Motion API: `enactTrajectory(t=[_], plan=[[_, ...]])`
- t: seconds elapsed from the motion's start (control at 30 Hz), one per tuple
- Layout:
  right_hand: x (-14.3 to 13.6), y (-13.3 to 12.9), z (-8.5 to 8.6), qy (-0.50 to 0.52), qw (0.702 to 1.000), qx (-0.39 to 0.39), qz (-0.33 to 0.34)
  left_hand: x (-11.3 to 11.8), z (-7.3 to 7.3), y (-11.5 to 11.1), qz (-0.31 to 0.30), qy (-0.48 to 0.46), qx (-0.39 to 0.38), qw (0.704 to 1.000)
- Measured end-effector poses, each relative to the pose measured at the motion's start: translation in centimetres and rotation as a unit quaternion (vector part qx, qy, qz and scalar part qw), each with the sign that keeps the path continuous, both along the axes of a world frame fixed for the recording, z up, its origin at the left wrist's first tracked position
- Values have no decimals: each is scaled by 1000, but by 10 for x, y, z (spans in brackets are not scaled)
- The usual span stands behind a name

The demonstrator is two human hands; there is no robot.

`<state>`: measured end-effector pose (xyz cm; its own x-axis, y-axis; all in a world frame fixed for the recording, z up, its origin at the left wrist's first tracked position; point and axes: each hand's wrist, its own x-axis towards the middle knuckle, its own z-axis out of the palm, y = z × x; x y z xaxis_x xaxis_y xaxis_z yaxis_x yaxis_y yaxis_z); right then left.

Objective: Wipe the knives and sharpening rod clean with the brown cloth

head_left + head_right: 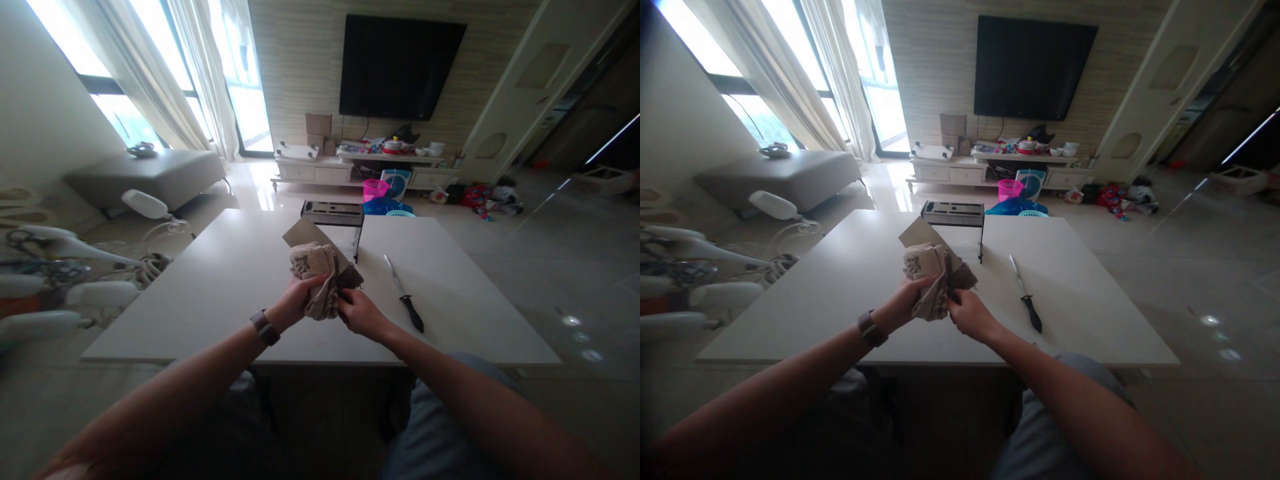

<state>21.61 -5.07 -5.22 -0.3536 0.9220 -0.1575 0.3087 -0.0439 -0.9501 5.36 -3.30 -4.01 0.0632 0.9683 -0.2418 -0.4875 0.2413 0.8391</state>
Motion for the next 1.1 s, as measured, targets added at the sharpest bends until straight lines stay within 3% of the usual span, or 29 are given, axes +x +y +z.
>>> enactTrajectory(t=[0.77,0.9,1.1], plan=[[1,0,6,-4,1000,-2,7,-3,0,8,30,2,29,999],[3,0,9,-12,1000,3,20,-15,4,17,46,-2,48,998],[5,-4,15,-66,997,32,41,-50,10,43,103,-16,49,993]])
